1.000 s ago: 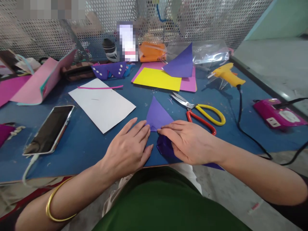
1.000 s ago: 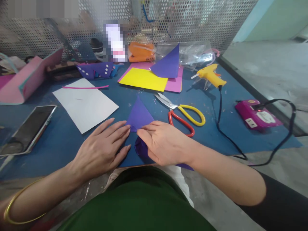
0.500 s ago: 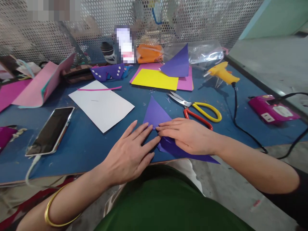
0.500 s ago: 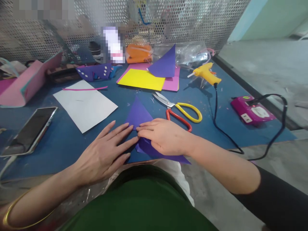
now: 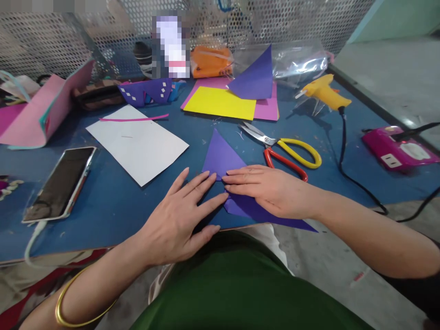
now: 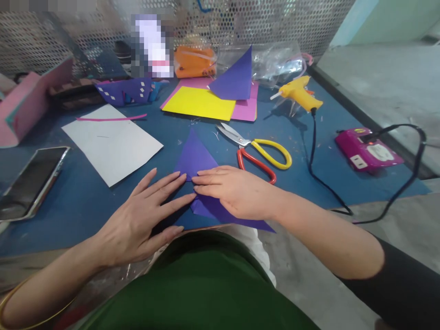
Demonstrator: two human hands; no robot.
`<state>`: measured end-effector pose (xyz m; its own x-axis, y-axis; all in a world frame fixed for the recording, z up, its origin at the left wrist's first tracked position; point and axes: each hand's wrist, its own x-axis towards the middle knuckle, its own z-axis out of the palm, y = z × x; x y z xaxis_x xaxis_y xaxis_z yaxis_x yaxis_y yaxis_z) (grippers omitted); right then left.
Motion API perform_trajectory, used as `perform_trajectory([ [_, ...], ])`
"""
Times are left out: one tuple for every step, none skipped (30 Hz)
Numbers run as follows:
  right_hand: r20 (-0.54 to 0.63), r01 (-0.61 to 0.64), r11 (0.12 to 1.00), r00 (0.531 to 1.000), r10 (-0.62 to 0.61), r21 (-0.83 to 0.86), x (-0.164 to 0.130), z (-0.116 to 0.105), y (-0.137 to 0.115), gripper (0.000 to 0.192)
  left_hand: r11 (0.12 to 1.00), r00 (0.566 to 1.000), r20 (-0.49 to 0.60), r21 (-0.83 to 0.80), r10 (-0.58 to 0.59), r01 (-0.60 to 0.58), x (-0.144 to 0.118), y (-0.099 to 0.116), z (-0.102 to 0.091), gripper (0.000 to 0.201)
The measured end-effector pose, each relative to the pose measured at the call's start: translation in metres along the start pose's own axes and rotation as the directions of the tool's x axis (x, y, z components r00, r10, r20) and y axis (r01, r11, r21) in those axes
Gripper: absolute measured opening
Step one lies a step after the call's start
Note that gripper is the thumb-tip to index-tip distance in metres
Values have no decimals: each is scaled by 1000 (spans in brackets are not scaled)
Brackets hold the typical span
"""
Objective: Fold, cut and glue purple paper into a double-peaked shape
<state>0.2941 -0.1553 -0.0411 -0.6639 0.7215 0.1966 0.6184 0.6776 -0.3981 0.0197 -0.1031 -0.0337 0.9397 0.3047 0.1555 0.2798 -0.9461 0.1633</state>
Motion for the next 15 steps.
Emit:
perform_trajectory([
  [3, 8, 1000, 1000, -8, -12, 0, 1, 1, 54, 1000, 1000, 4, -10, 1, -1, -1, -1, 0, 51],
  [4, 19, 1000, 1000, -18, -24, 0, 1, 1, 53, 1000, 1000, 8, -24, 0, 0, -1, -2, -1, 51],
  [4, 30, 999, 1000, -30, -35, 0, 2, 2, 53, 999, 1000, 11, -39, -3, 4, -2, -2, -2, 51],
  [6, 40, 998, 999, -40, -45, 0, 2, 2, 52, 999, 1000, 15, -53, -7, 8, -2, -2, -3, 49],
  [9, 47, 997, 999, -46, -53, 0, 3, 2, 51, 998, 1000, 18, -66, -10, 11, -2, -2, -3, 47],
  [13, 48, 997, 999, -48, -59, 0, 3, 2, 51, 997, 1000, 19, -75, -15, 16, -2, -2, -4, 45],
  [18, 47, 997, 999, -46, -61, 0, 3, 2, 52, 997, 1000, 19, -78, -19, 21, -2, -2, -4, 44],
  [22, 42, 997, 999, -41, -61, 0, 3, 2, 52, 997, 1000, 17, -77, -20, 22, -2, -2, -4, 42],
  [23, 38, 998, 999, -36, -56, 0, 3, 2, 53, 997, 1000, 17, -72, -20, 21, -2, -2, -4, 41],
  [22, 31, 999, 999, -30, -45, 0, 3, 2, 53, 998, 1000, 18, -64, -18, 19, -2, -1, -4, 39],
  [20, 25, 999, 1000, -24, -27, -1, 2, 3, 53, 998, 1000, 20, -55, -15, 16, -2, -1, -4, 39],
  [22, 18, 1000, 1000, -17, -2, -1, 1, 3, 54, 999, 1000, 21, -46, -10, 11, -2, -1, -4, 38],
  [25, 7, 1000, 1000, -8, 27, -1, -1, 3, 55, 999, 1000, 23, -39, -4, 5, -2, -2, -4, 38],
  [28, -10, 998, 1000, 9, 57, -2, -3, 2, 56, 999, 1000, 23, -35, -1, 2, -2, -2, -3, 38],
  [26, -32, 996, 999, 30, 82, -2, -5, 1, 57, 999, 1000, 22, -33, 2, -1, -2, -2, -3, 39],
])
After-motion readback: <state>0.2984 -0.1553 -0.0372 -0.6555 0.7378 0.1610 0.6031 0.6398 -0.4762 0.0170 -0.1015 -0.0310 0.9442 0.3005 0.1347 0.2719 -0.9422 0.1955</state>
